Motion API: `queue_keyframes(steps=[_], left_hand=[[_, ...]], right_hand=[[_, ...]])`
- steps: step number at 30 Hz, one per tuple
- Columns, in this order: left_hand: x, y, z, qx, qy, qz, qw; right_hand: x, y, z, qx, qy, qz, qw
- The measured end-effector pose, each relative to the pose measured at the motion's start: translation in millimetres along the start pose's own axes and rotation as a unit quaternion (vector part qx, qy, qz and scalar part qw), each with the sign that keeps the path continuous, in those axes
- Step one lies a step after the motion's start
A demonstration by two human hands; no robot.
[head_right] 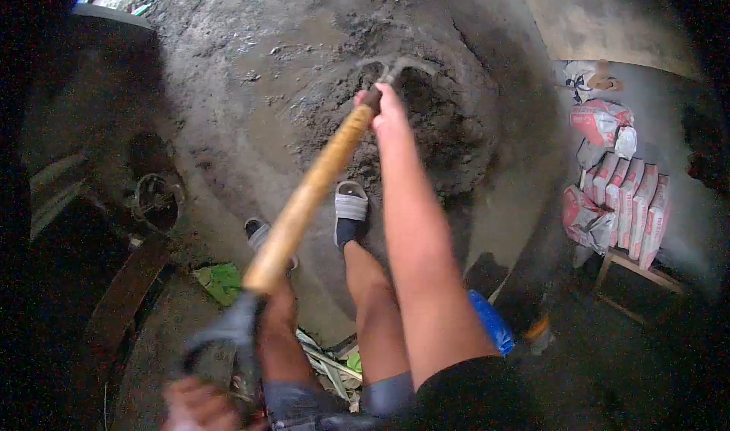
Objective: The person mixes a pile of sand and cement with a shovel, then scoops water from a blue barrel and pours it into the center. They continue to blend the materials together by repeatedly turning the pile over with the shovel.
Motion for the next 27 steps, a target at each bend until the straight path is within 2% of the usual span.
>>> queue_keyframes(steps=[1, 2, 3, 5, 6, 7, 10, 11, 14, 16, 17, 19, 21, 23, 25, 26, 27], left_hand=[[-4.8, 10.1, 31.0, -0.078, -0.011, -0.067, 0.995], [-11.1, 11.6, 16.2, -0.066, 0.102, -0.02, 0.992], [4.1, 17.5, -2.5, -0.063, 0.1, -0.022, 0.993], [34.3, 11.0, -33.0, -0.045, 0.104, -0.007, 0.994], [35.3, 8.8, -36.5, -0.045, 0.102, -0.014, 0.994], [33.8, 4.1, -40.3, -0.047, 0.101, -0.016, 0.994], [32.3, -5.4, -56.0, -0.059, 0.106, -0.008, 0.993], [33.0, -4.4, -65.9, -0.057, 0.112, -0.001, 0.992], [26.9, -7.5, -74.2, -0.075, 0.172, 0.001, 0.982], [39.7, -5.6, -101.2, -0.071, 0.193, 0.003, 0.979], [51.6, -7.9, -128.1, -0.03, 0.226, 0.005, 0.974], [59.8, -23.9, -176.3, 0.058, 0.283, 0.011, 0.957], [40.1, -39.3, -245.4, 0.216, 0.331, 0.023, 0.918], [-13.3, -51.5, -331.7, 0.393, 0.373, 0.016, 0.84], [-88.6, -59.4, -426.0, 0.568, 0.399, -0.03, 0.719], [-129.1, -61.3, -468.5, 0.64, 0.403, -0.065, 0.651], [-165.8, -63.3, -499.8, 0.692, 0.411, -0.103, 0.584]], right_hand=[[6.3, -5.6, 1.0, 0.022, 0.069, -0.086, 0.994], [7.5, 0.8, -9.1, 0.039, 0.063, -0.124, 0.99], [5.8, 4.0, -21.7, 0.055, 0.056, -0.165, 0.983], [-3.4, 29.2, -65.6, 0.026, 0.036, -0.084, 0.995], [-3.5, 41.9, -94.3, 0.013, 0.046, -0.047, 0.998], [7.7, 56.3, -98.6, 0.017, 0.013, -0.018, 1.0], [33.1, 76.1, -106.6, 0.013, 0.016, -0.031, 0.999], [41.7, 75.4, -81.0, 0.002, -0.002, -0.047, 0.999], [44.4, 60.2, -54.0, 0.044, 0.121, -0.101, 0.986], [34.2, 70.9, -88.3, 0.043, 0.079, -0.086, 0.992], [28.4, 79.8, -106.3, 0.032, 0.036, -0.069, 0.996], [26.4, 102.3, -165.3, 0.051, 0.049, -0.085, 0.994], [16.1, 133.8, -227.5, 0.028, -0.02, -0.053, 0.998], [23.8, 160.3, -242.4, 0.016, -0.088, 0.013, 0.996], [51.2, 196.3, -197.5, -0.003, -0.143, 0.102, 0.984], [50.5, 226.7, -193.4, -0.028, -0.134, 0.127, 0.982], [71.7, 252.1, -167.3, -0.012, -0.224, 0.07, 0.972]])
Point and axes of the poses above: each hand's wrist, its own z-axis towards the middle knuckle, its own x-axis out of the back of the hand, y = z × x, the point moved 6 cm from there along z, towards the middle knuckle, and after that the axes turned 11 degrees about z, right-handed, at the moved point
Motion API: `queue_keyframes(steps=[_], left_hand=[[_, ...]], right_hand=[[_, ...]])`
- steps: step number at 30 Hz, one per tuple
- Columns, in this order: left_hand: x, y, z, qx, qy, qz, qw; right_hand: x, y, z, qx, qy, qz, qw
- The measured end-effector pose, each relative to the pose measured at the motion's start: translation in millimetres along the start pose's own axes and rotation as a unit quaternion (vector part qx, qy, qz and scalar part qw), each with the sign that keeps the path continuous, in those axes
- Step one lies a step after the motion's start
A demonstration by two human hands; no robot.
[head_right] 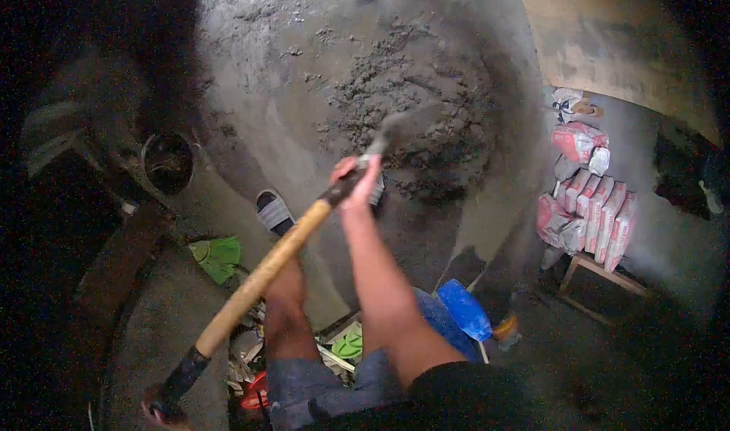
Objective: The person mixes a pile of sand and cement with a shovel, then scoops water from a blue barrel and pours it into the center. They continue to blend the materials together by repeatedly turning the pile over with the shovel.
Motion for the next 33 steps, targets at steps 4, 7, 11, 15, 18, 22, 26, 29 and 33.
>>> queue_keyframes(steps=[4, 7, 11, 15, 18, 22, 26, 29, 33], left_hand=[[-6.1, -107.9, -15.0, 0.241, 0.012, -0.047, 0.969], [-8.7, -124.6, -25.8, 0.32, 0.012, -0.066, 0.945], [-32.2, -106.2, -8.4, 0.338, 0.011, -0.065, 0.939], [-137.6, -72.8, 21.8, 0.332, -0.045, -0.099, 0.937], [-269.1, -44.9, 18.9, 0.359, -0.129, -0.178, 0.907], [-351.5, -28.0, -22.5, 0.39, -0.082, -0.26, 0.879], [-341.2, -56.1, -50.1, 0.384, -0.123, -0.286, 0.87], [-337.7, -93.0, -86.6, 0.469, -0.133, -0.258, 0.834], [-320.3, -88.1, -153.4, 0.5, -0.25, -0.211, 0.802]], right_hand=[[95.3, 123.2, 7.3, -0.103, 0.262, -0.009, 0.96], [141.3, 206.8, 7.2, -0.209, 0.299, 0.0, 0.931], [177.4, 268.4, 6.5, -0.291, 0.336, 0.026, 0.896], [170.9, 187.8, 60.4, -0.24, 0.297, 0.004, 0.924], [187.0, 24.4, 162.4, -0.183, 0.282, -0.053, 0.94], [192.8, -58.8, 199.0, -0.064, 0.255, -0.115, 0.958], [186.4, -59.2, 166.5, -0.073, 0.295, -0.123, 0.945], [185.1, -70.4, 126.8, -0.06, 0.301, -0.175, 0.936], [170.7, -119.4, 49.0, -0.043, 0.328, -0.229, 0.916]])
Point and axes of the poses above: each hand's wrist, its own z-axis towards the middle knuckle, its own x-axis out of the back of the hand, y = z × x, the point moved 6 cm from there along z, towards the middle knuckle, and after that the axes turned 11 degrees about z, right-handed, at the moved point
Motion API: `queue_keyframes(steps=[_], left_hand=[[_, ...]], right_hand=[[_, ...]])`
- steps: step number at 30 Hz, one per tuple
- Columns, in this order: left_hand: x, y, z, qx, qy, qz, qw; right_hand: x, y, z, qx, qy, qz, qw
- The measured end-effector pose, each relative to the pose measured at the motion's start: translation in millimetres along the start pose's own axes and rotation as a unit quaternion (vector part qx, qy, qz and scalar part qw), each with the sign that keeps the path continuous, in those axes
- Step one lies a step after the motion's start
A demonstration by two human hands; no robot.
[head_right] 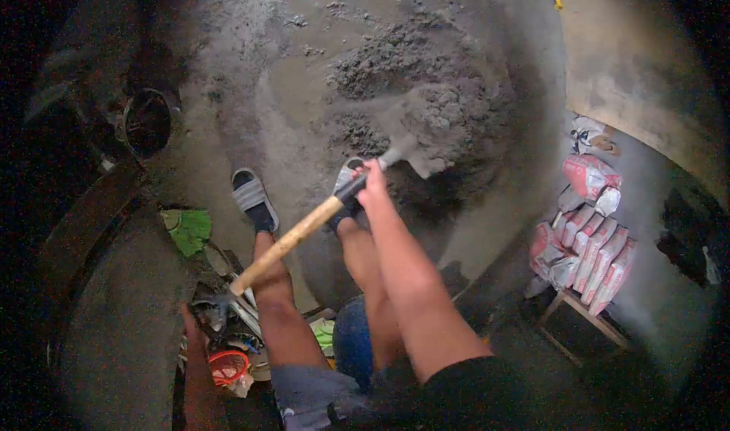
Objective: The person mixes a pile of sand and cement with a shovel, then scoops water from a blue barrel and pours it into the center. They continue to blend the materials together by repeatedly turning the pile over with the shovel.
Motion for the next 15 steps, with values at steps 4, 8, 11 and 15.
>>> queue_keyframes(steps=[4, 8, 11, 15], left_hand=[[-23.4, -37.9, -9.4, 0.208, -0.106, 0.21, 0.95], [-53.4, -57.5, -4.1, 0.115, -0.238, 0.517, 0.814], [-60.3, -32.8, -31.2, 0.133, -0.296, 0.506, 0.799], [-9.4, -25.8, 12.6, 0.139, -0.216, 0.422, 0.869]], right_hand=[[36.8, -56.1, -34.1, 0.123, 0.052, -0.143, 0.981], [50.8, -98.3, -57.0, 0.186, 0.161, -0.335, 0.91], [57.2, -105.7, -89.8, 0.202, 0.217, -0.358, 0.885], [54.8, -106.5, -158.8, 0.243, 0.148, -0.305, 0.909]])
Point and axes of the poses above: each hand's wrist, its own z-axis towards the middle knuckle, its own x-axis out of the back of the hand, y = z × x, the point moved 6 cm from there along z, towards the middle knuckle, and after that the axes turned 11 degrees about z, right-handed, at the moved point
